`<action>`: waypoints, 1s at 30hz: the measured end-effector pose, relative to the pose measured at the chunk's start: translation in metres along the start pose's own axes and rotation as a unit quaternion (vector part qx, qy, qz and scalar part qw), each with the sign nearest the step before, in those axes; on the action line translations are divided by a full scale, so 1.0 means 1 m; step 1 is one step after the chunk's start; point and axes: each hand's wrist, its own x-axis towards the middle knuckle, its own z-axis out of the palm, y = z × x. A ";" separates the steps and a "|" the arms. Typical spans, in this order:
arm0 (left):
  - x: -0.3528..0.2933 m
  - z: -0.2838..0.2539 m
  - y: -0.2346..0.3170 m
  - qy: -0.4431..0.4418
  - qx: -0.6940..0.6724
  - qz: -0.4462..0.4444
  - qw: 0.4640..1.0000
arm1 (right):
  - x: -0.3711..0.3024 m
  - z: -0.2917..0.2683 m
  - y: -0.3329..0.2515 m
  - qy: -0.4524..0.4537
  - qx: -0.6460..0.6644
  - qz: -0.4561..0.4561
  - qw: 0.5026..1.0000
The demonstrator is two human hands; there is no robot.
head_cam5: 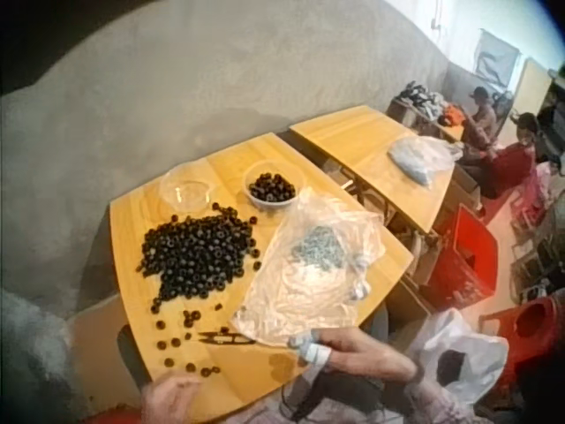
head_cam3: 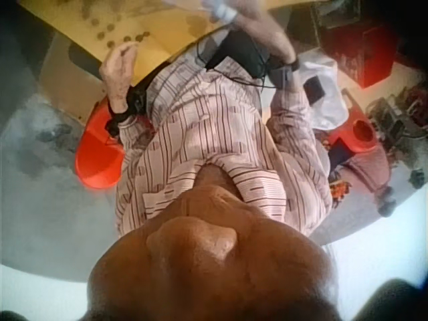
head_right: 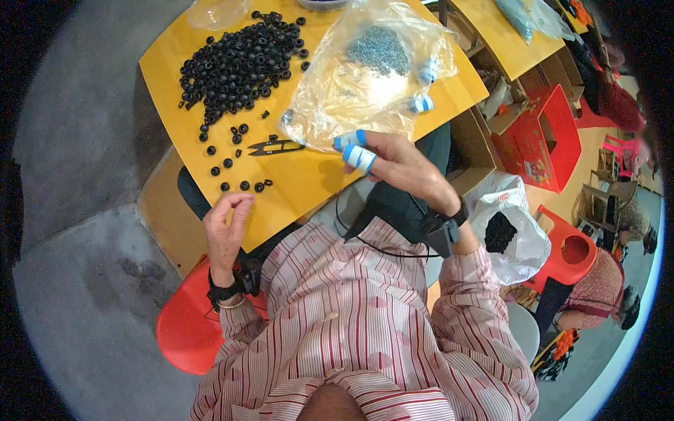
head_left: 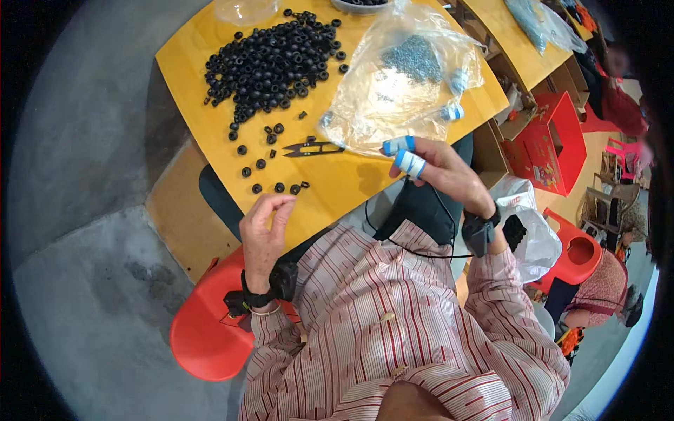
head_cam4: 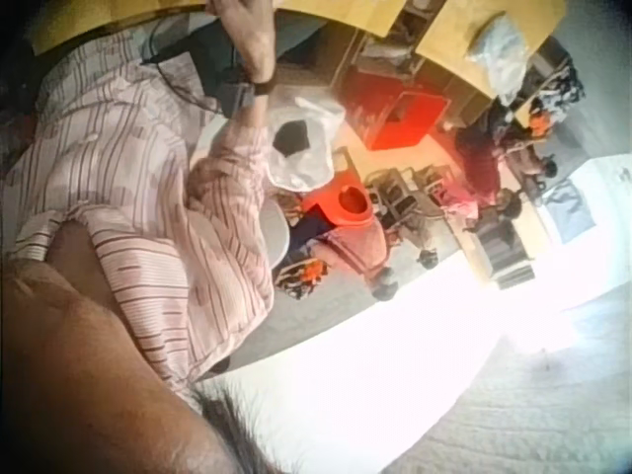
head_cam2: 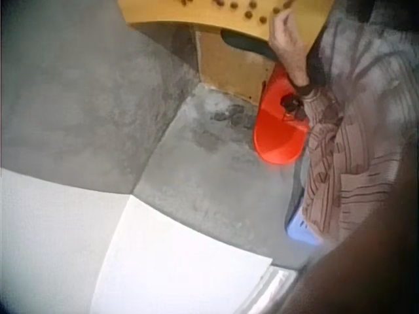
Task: The person dumps black plastic parts onto the table, places tape guards onto their fingers, and assembles the black plastic parts by hand.
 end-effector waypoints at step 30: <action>0.016 0.035 -0.027 0.083 0.175 0.076 0.978 | -0.001 0.048 0.069 0.113 -0.117 -0.178 0.970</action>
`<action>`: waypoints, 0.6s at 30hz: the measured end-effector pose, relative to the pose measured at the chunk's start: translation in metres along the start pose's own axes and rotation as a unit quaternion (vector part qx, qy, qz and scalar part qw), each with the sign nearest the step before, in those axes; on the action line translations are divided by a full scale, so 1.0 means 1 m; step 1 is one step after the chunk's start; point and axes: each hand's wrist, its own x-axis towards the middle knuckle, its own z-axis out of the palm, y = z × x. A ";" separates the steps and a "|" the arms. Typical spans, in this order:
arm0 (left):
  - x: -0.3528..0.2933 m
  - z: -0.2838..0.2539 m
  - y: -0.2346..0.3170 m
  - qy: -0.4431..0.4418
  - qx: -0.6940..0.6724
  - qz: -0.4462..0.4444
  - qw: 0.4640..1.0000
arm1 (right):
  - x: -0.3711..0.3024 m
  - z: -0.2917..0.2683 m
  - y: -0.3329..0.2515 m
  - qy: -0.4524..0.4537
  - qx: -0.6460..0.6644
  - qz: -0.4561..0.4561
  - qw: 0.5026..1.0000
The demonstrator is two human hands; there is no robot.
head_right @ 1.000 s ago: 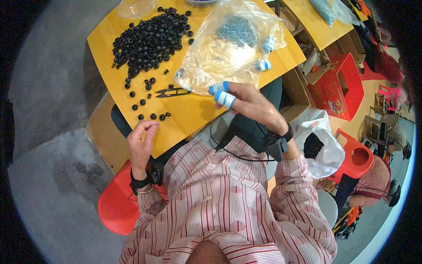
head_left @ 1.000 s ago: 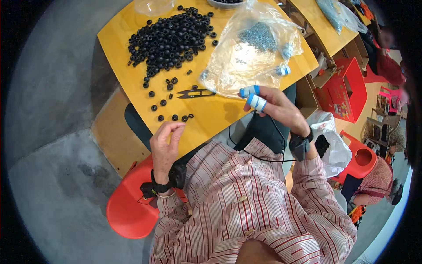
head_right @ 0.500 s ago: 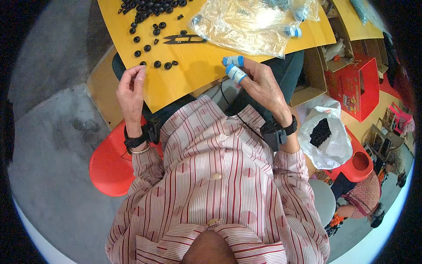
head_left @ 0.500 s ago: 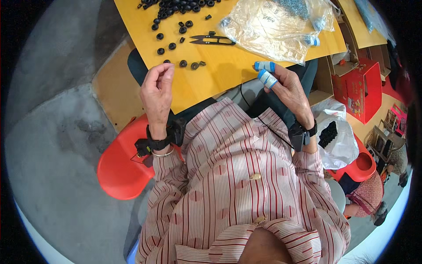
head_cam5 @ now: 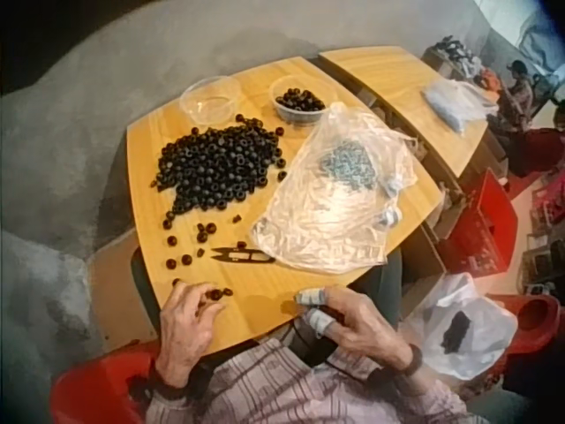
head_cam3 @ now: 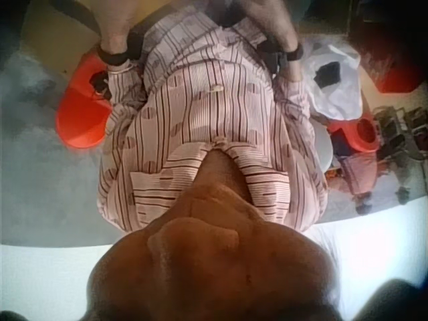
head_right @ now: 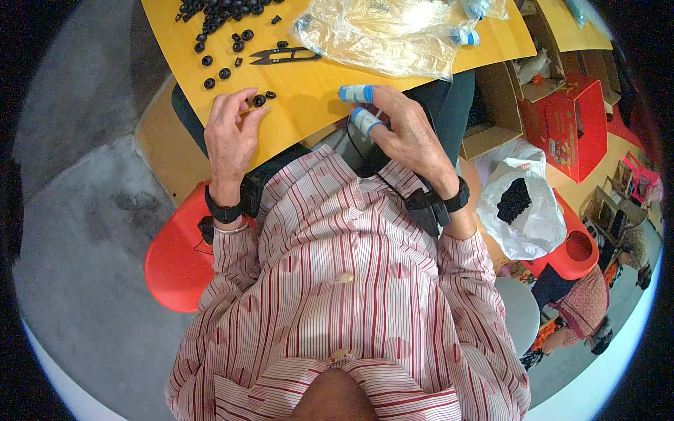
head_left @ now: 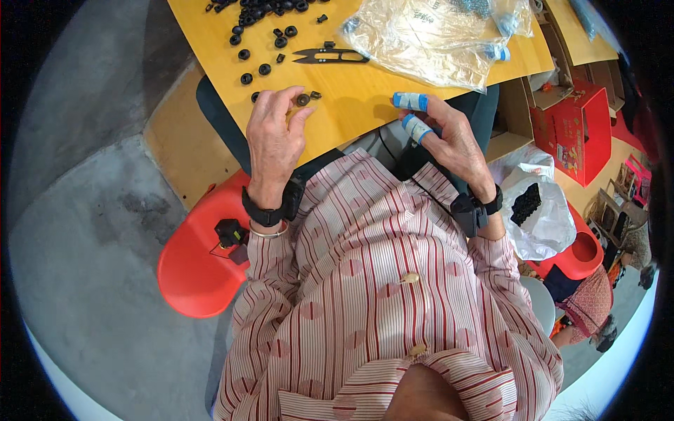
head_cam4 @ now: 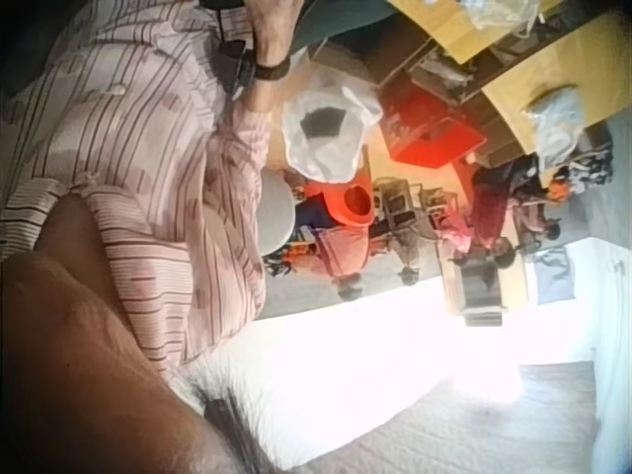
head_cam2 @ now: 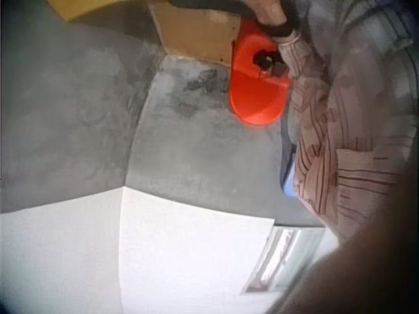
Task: The person dumps black plastic parts onto the table, places tape guards onto their fingers, and assembles the black plastic parts by hand.
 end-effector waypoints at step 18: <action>0.003 0.009 0.005 -0.014 0.042 0.028 0.999 | 0.008 -0.015 -0.001 0.031 -0.016 0.001 0.999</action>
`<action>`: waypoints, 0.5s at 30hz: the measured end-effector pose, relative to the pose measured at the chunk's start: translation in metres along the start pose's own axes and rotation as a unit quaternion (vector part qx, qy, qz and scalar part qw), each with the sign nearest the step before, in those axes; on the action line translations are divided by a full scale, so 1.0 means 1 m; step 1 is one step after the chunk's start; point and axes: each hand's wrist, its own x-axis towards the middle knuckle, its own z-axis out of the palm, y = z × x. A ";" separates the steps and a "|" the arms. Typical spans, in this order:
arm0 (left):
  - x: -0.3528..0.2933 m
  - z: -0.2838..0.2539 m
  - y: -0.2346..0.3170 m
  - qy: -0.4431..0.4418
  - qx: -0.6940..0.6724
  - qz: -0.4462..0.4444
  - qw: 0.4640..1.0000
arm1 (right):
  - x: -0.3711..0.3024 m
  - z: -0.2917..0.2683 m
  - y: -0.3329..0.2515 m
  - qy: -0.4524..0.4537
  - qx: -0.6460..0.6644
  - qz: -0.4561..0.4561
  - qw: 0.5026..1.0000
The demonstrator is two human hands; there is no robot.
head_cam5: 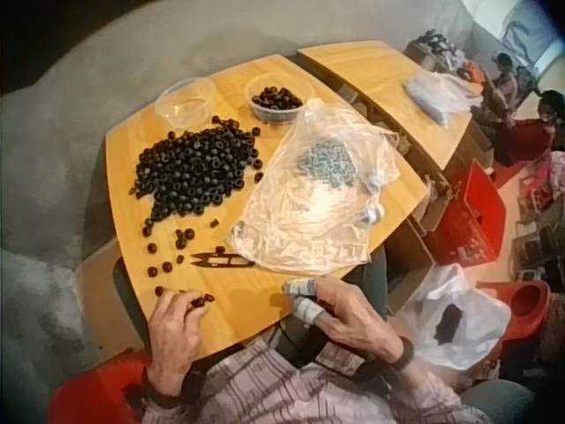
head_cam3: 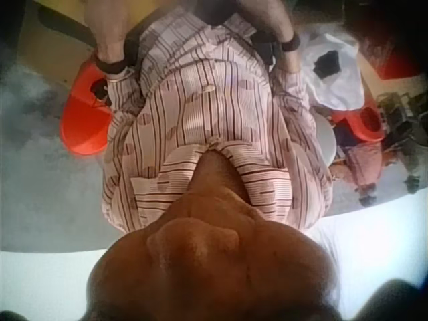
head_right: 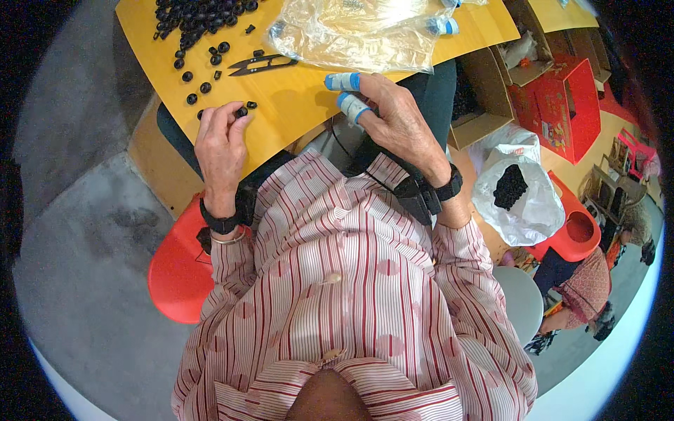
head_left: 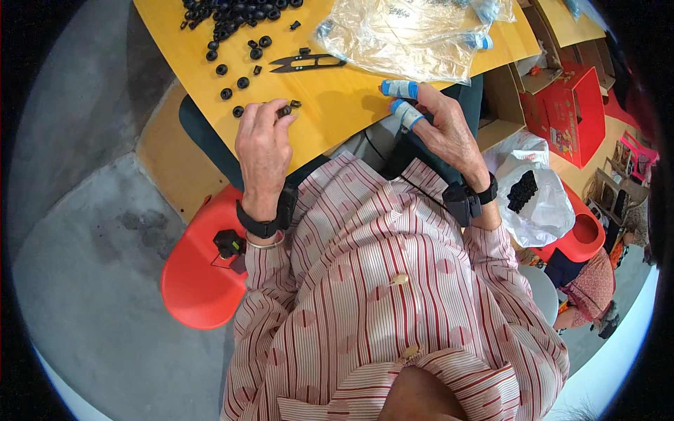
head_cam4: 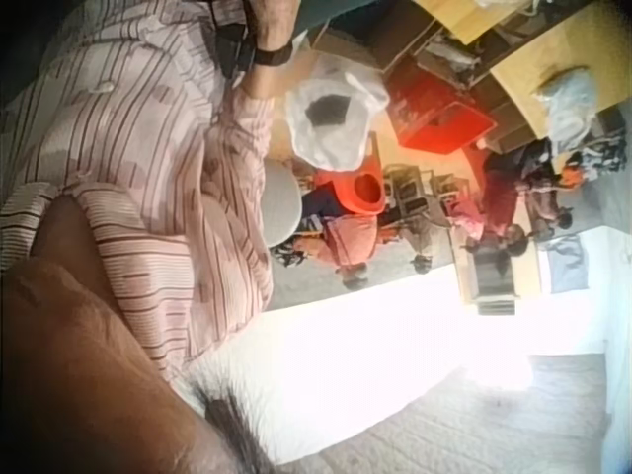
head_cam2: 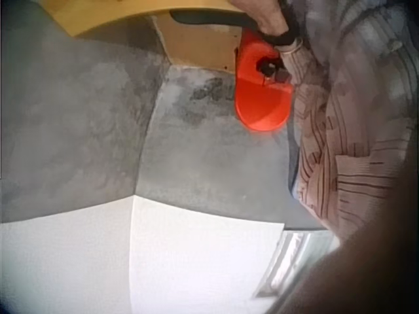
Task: The person dumps black plastic parts onto the table, places tape guards onto their fingers, and assembles the black plastic parts by hand.
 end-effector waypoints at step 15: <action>0.001 -0.002 0.028 -0.085 -0.566 -0.151 0.806 | 0.001 -0.011 0.007 0.032 -0.004 -0.012 0.999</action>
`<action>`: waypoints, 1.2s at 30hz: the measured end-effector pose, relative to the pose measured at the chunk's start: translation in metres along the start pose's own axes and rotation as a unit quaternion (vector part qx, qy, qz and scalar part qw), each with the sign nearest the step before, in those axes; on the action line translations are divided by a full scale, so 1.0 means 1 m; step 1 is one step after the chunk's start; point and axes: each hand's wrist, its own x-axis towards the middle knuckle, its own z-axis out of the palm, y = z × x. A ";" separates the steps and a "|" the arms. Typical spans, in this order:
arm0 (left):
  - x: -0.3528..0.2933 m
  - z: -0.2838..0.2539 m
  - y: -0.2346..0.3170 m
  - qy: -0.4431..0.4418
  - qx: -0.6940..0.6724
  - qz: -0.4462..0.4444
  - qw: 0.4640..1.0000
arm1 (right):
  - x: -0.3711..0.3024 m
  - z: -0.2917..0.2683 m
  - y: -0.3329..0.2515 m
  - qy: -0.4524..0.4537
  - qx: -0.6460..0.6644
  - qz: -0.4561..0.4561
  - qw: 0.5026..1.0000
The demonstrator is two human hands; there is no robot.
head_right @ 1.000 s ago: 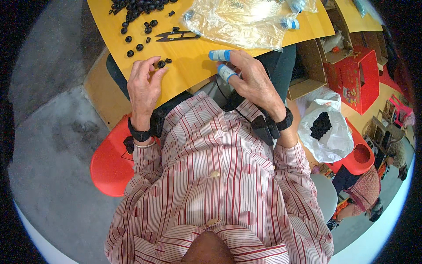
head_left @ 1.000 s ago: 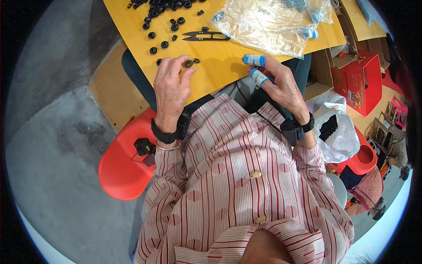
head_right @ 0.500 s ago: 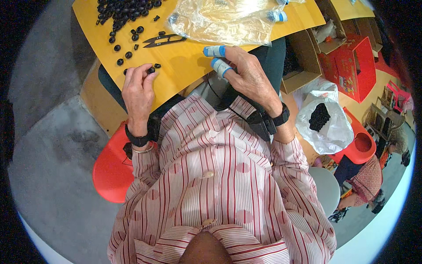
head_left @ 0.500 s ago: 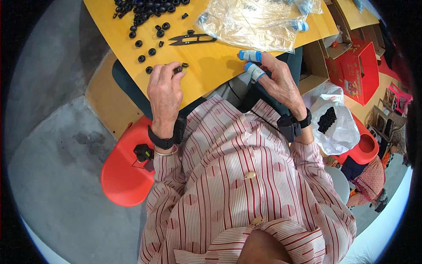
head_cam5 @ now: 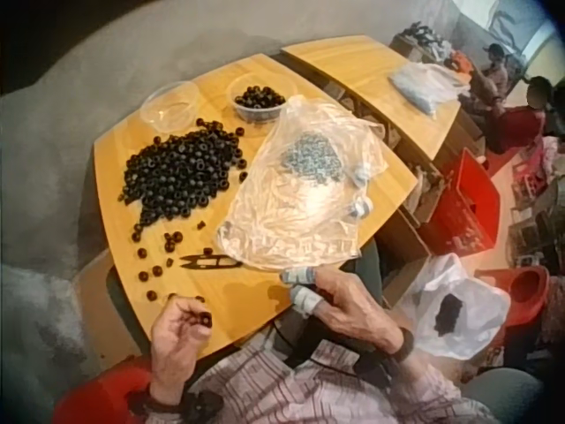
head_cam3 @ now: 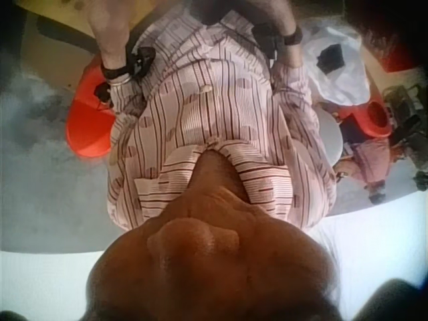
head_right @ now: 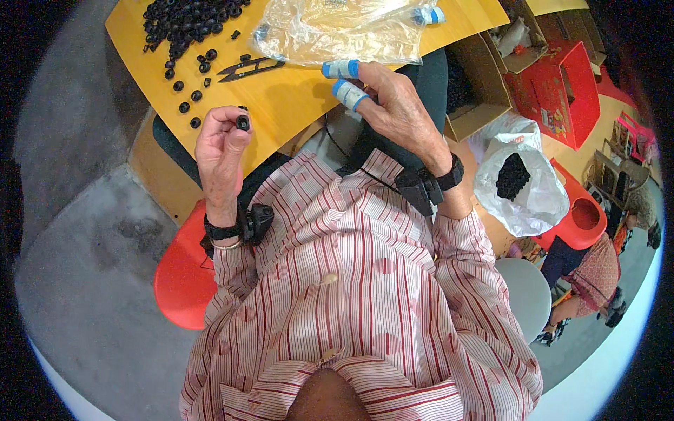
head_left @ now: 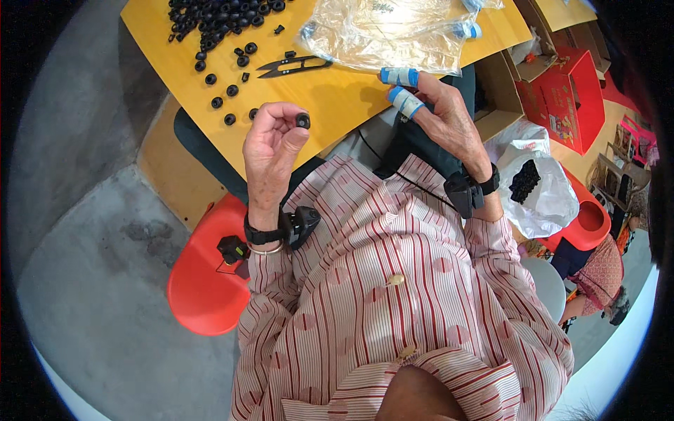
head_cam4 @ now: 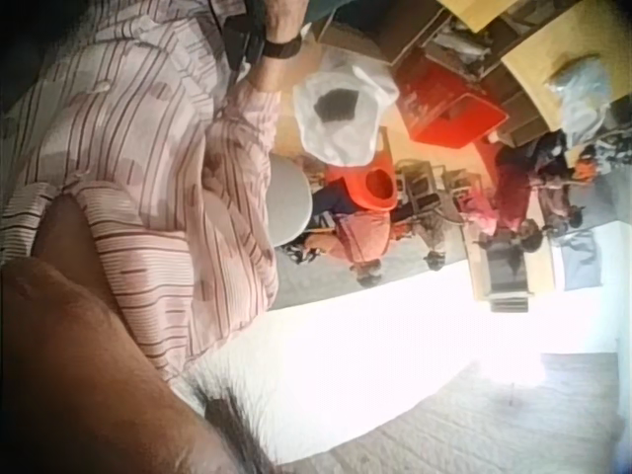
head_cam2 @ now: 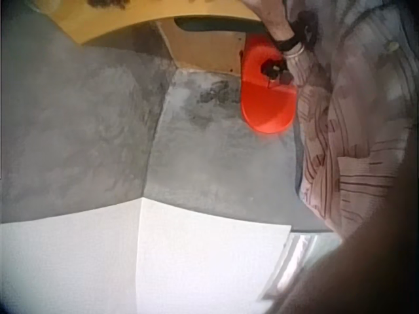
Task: The person dumps black plastic parts onto the table, places tape guards onto their fingers, and assembles the black plastic parts by hand.
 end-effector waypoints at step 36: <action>0.017 0.029 -0.044 -0.075 0.142 -0.001 0.987 | 0.116 -0.063 0.022 0.141 -0.393 -0.188 0.889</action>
